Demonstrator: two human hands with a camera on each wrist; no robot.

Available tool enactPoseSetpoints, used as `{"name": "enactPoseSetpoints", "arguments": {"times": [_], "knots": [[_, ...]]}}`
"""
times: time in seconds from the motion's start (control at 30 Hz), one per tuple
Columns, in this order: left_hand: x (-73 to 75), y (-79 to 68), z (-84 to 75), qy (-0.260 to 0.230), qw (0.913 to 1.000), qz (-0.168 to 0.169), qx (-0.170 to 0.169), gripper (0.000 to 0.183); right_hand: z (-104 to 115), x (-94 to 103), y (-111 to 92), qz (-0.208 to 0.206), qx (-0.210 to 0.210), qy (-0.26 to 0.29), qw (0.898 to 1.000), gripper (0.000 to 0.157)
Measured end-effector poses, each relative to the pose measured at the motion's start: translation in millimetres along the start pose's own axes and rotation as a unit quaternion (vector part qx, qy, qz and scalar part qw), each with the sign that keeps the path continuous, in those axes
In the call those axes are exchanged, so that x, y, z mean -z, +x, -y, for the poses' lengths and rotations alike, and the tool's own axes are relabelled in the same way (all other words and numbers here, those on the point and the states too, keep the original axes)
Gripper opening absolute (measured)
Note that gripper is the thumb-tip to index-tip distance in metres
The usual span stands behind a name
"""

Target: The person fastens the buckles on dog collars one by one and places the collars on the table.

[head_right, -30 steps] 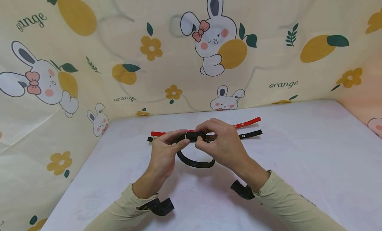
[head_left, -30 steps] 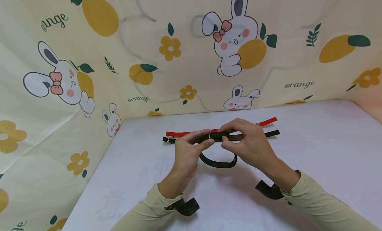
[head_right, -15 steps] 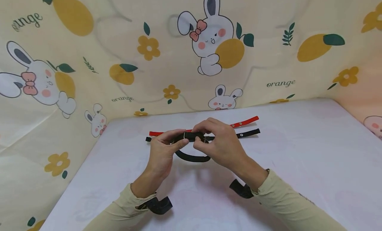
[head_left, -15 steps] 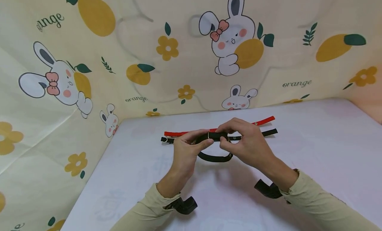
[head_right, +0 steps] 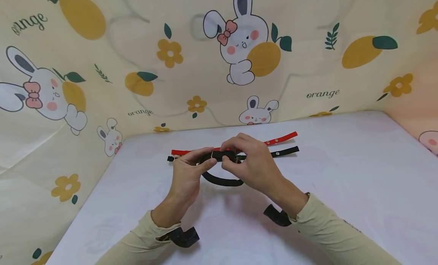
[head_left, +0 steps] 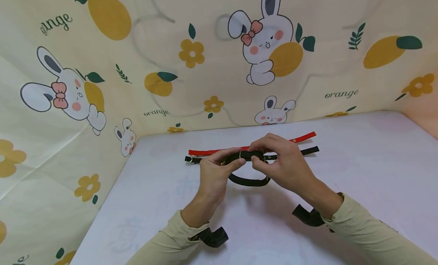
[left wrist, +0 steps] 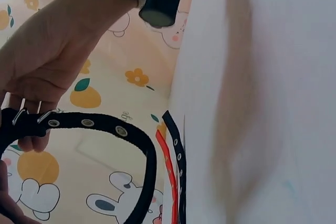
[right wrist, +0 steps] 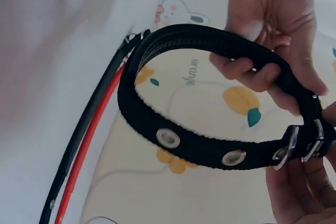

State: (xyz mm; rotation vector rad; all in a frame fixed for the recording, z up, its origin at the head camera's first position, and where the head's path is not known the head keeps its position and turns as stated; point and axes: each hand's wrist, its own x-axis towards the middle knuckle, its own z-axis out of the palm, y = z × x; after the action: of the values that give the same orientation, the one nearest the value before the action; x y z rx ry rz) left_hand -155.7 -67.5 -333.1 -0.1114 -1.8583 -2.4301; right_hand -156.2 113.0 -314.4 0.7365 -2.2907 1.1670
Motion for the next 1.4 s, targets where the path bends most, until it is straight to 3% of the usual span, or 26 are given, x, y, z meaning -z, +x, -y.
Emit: {"name": "enactPoseSetpoints", "arguments": {"times": [0.37,0.7,1.03,1.4], "knots": [[2.8,0.9,0.1,0.016,0.9996,0.015,-0.021,0.038,-0.4,-0.5,0.5,-0.003,0.018,0.010,1.000,0.025],[4.2,1.1,2.0,0.005,0.9991,0.039,-0.017,0.044,1.1,-1.9,-1.4,0.003,0.018,-0.010,1.000,0.023],[6.3,1.0,1.3,-0.001,0.9996,0.030,0.000,0.046,-1.6,-2.3,-0.8,0.010,0.021,-0.018,1.000,0.023],[7.5,2.0,-0.5,-0.026,0.9990,0.034,0.010,0.030,-5.4,1.2,1.0,0.029,0.004,-0.017,0.999,0.027]]}}
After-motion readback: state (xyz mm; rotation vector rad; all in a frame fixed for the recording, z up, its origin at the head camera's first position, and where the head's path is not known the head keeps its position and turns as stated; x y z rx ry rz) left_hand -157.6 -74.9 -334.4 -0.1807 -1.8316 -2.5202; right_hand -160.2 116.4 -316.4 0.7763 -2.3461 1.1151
